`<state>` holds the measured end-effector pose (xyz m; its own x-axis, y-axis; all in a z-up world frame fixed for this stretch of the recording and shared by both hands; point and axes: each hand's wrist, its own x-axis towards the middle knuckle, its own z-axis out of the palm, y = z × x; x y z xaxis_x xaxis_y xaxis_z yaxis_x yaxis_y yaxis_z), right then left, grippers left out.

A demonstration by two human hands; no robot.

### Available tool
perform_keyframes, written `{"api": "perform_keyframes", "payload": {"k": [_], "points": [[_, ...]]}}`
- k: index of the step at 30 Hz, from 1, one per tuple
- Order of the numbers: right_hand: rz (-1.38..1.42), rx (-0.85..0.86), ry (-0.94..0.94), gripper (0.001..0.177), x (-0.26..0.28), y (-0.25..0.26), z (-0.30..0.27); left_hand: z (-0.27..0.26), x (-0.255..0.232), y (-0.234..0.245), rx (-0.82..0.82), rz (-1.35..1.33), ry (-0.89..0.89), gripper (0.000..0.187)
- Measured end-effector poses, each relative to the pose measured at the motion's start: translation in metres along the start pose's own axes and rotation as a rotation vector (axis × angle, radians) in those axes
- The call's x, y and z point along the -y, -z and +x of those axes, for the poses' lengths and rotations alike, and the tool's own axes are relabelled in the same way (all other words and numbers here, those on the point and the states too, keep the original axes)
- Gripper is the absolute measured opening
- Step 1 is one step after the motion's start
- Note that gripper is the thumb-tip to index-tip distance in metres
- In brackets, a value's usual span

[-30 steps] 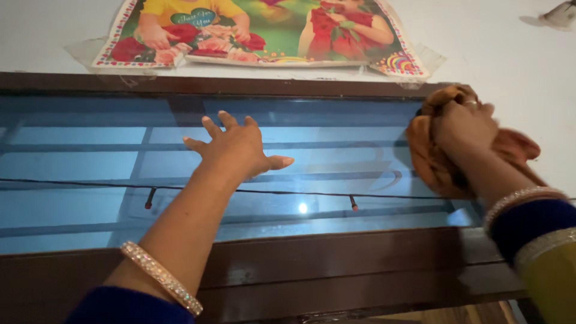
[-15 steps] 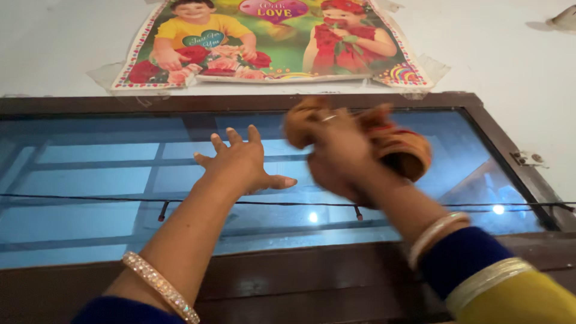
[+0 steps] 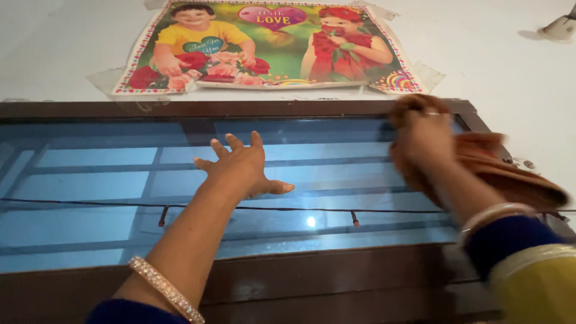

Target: The person walks down a staircase and into a room, then uses a brown cloth to wipe the glass pane and wooden frame of a window. The person repeatedly wipes different sections of the window surface.

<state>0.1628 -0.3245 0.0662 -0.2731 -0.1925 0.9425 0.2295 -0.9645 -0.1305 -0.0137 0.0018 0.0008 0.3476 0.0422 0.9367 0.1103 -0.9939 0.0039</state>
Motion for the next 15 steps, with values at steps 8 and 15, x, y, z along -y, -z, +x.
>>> {"api": "perform_keyframes", "payload": {"k": [8,15], "points": [[0.558,-0.002,0.713,0.036,0.172,0.034,-0.041,-0.003,-0.001,0.003,-0.016,-0.035,-0.001,0.141],[0.230,-0.103,0.419,0.062,0.067,0.019,-0.022,0.007,0.002,0.000,0.015,0.016,-0.001,0.135]]}}
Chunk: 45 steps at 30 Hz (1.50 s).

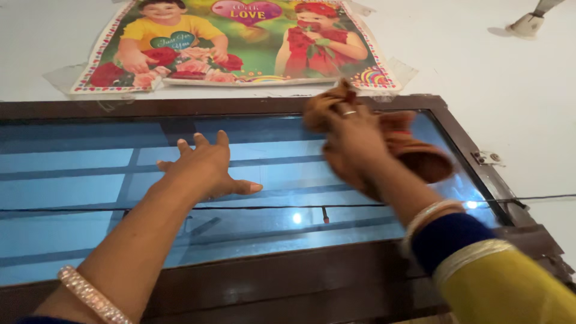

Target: The person walks down a staircase and into a room, then uses a brown cloth to wipe the glass pane and wooden frame of a window. The person repeatedly wipes different sections of the window surface.

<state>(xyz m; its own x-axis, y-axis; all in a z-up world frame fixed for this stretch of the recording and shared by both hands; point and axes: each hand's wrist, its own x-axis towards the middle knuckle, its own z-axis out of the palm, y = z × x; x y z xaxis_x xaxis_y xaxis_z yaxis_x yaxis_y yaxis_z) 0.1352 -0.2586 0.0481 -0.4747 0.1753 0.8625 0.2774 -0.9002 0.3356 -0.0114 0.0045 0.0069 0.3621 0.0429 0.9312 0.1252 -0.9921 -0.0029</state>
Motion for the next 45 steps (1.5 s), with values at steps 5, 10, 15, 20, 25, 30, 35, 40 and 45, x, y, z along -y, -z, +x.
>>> {"api": "perform_keyframes", "payload": {"k": [5,10,15,20,25,30,35,40,45], "points": [[-0.225,0.151,-0.279,0.057,-0.094,-0.008,-0.029,-0.001,0.001,0.000,-0.010,0.014,-0.016,0.133],[-0.241,0.007,-0.473,0.031,-0.176,0.002,-0.052,-0.003,0.000,0.003,-0.004,0.012,-0.007,0.132],[-0.236,-0.020,-0.614,0.036,-0.206,0.017,-0.054,-0.007,0.000,0.000,-0.024,-0.001,-0.020,0.128],[-0.137,0.053,-0.501,0.034,-0.192,-0.024,-0.007,-0.007,0.003,-0.003,-0.030,-0.001,-0.046,0.128],[-0.021,-0.084,-0.267,0.027,-0.097,-0.053,0.038,-0.009,0.001,-0.002,-0.026,-0.004,-0.033,0.126],[0.265,-0.052,-0.068,0.028,-0.010,-0.055,0.062,-0.009,0.002,0.000,-0.028,-0.012,-0.036,0.126],[0.384,-0.170,0.247,0.033,0.086,-0.045,0.057,-0.009,0.003,-0.002,-0.049,-0.012,-0.040,0.123],[2.161,0.494,0.287,0.020,0.086,0.010,0.036,-0.007,0.004,-0.003,-0.048,-0.031,-0.043,0.121],[0.835,0.480,-0.197,0.036,-0.013,-0.003,0.015,-0.005,0.005,-0.005,-0.048,-0.027,-0.035,0.120]]}}
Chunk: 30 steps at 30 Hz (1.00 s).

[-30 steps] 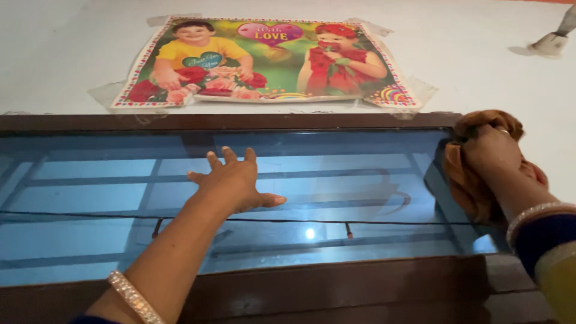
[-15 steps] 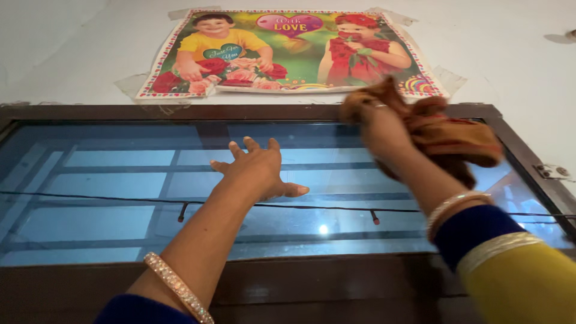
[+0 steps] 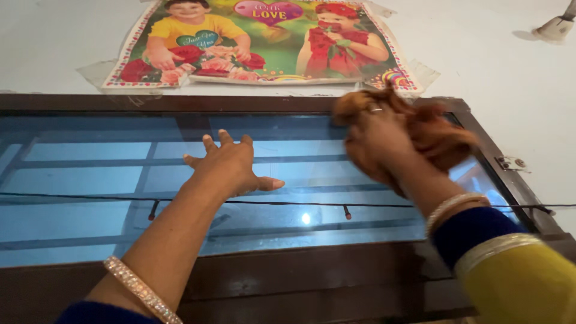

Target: The person walks down a staircase and into a room, then uses a brown cloth to wipe the glass pane and wooden frame of a window. The person repeatedly wipes different sections of the window surface.

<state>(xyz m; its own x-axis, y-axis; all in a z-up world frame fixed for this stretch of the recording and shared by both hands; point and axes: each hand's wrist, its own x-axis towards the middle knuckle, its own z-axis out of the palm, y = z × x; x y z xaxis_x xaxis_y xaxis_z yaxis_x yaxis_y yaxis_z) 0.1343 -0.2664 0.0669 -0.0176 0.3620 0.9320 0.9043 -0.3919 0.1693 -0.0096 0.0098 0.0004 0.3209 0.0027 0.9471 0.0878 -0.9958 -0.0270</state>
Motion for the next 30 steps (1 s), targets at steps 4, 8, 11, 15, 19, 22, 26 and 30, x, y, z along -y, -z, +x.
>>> {"api": "perform_keyframes", "payload": {"k": [4,8,11,15,19,22,26,30], "points": [[-0.889,-0.419,-0.278,0.048,-0.063,0.050,-0.032,-0.002,0.000,-0.002,-0.010,0.002,0.010,0.119],[-0.867,-0.486,-0.610,0.051,-0.074,0.081,-0.074,-0.003,0.000,-0.002,-0.020,0.003,0.005,0.120],[-0.912,-0.602,-0.736,0.044,-0.062,0.074,-0.082,-0.004,0.002,-0.003,-0.034,0.011,-0.007,0.119],[-0.666,-0.555,-0.659,0.036,-0.013,0.041,-0.060,-0.006,0.004,-0.003,-0.048,0.008,-0.027,0.120],[-0.811,-0.508,-0.271,0.029,0.046,-0.028,-0.021,-0.008,0.007,-0.005,-0.061,-0.004,-0.060,0.124],[-0.681,-0.446,0.072,0.033,0.096,-0.079,0.003,-0.012,0.010,-0.003,-0.074,-0.018,-0.062,0.128],[-0.661,-0.372,0.409,0.030,0.120,-0.106,0.015,-0.013,0.011,-0.002,-0.072,0.005,-0.067,0.121],[-0.873,-0.402,0.189,0.043,0.082,-0.066,0.024,-0.011,0.015,-0.004,-0.067,0.014,-0.067,0.126]]}}
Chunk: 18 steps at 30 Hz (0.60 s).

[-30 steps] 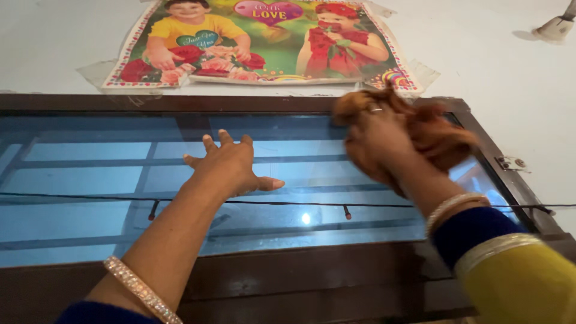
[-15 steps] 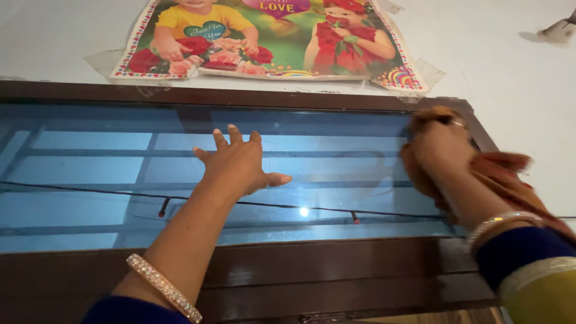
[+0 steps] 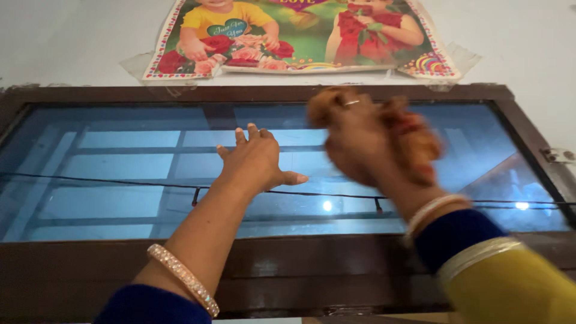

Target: The person walks down a staircase and into a room, then uses a brown cloth to wipe the glass pane and wooden frame of a window. The person repeatedly wipes different sections of the window surface.

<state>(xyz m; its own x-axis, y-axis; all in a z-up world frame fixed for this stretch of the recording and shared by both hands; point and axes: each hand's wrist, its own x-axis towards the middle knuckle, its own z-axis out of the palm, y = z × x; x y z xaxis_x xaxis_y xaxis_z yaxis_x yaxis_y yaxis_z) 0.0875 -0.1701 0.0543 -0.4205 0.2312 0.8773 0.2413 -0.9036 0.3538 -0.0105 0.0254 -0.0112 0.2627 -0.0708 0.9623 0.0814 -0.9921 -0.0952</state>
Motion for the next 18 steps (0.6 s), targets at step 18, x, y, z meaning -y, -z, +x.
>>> {"api": "perform_keyframes", "payload": {"k": [18], "points": [[-0.072,0.143,-0.723,0.040,-0.163,0.008,-0.066,0.016,0.000,0.004,0.124,-0.015,0.076,0.145]]}}
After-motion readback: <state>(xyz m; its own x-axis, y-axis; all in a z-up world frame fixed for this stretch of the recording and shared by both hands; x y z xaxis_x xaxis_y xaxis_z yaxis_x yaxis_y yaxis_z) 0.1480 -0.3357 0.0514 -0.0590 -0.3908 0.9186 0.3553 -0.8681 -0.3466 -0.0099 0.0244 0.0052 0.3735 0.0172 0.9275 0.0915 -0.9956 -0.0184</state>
